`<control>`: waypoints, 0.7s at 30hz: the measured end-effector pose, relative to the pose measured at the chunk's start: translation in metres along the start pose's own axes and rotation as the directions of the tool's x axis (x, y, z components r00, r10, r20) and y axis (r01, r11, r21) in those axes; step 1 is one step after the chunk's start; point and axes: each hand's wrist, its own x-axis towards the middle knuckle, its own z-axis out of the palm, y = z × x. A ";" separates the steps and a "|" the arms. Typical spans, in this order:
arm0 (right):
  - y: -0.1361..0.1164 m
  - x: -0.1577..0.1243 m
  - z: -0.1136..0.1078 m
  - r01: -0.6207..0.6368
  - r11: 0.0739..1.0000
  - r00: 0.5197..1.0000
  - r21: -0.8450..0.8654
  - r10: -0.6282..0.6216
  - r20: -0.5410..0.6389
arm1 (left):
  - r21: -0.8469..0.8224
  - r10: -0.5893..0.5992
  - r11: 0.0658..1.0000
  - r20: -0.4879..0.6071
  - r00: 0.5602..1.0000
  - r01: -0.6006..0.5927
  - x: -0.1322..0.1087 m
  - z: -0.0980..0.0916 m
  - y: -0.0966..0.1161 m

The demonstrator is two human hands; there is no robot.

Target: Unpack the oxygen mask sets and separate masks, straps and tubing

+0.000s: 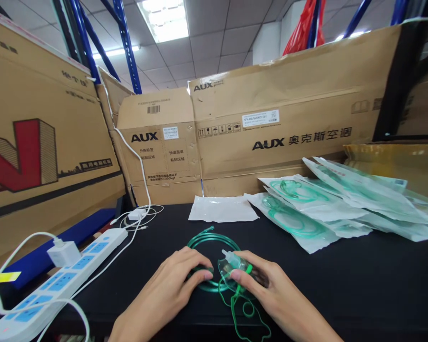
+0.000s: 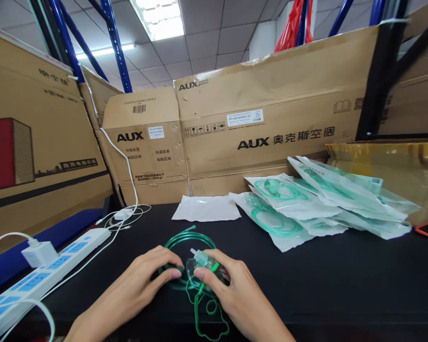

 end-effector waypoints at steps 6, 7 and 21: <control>0.003 0.006 -0.002 -0.066 0.978 0.998 0.197 0.064 0.019 | -0.092 -0.024 0.995 0.065 0.998 0.030 0.032 -0.021 0.016; 0.003 0.006 -0.002 -0.066 0.978 0.998 0.196 0.063 0.020 | -0.102 -0.017 0.995 0.055 0.998 0.023 0.036 -0.022 0.016; 0.002 0.007 -0.001 -0.102 0.976 0.994 0.193 0.110 -0.030 | -0.333 0.072 0.940 -0.013 0.997 -0.072 0.049 -0.012 0.005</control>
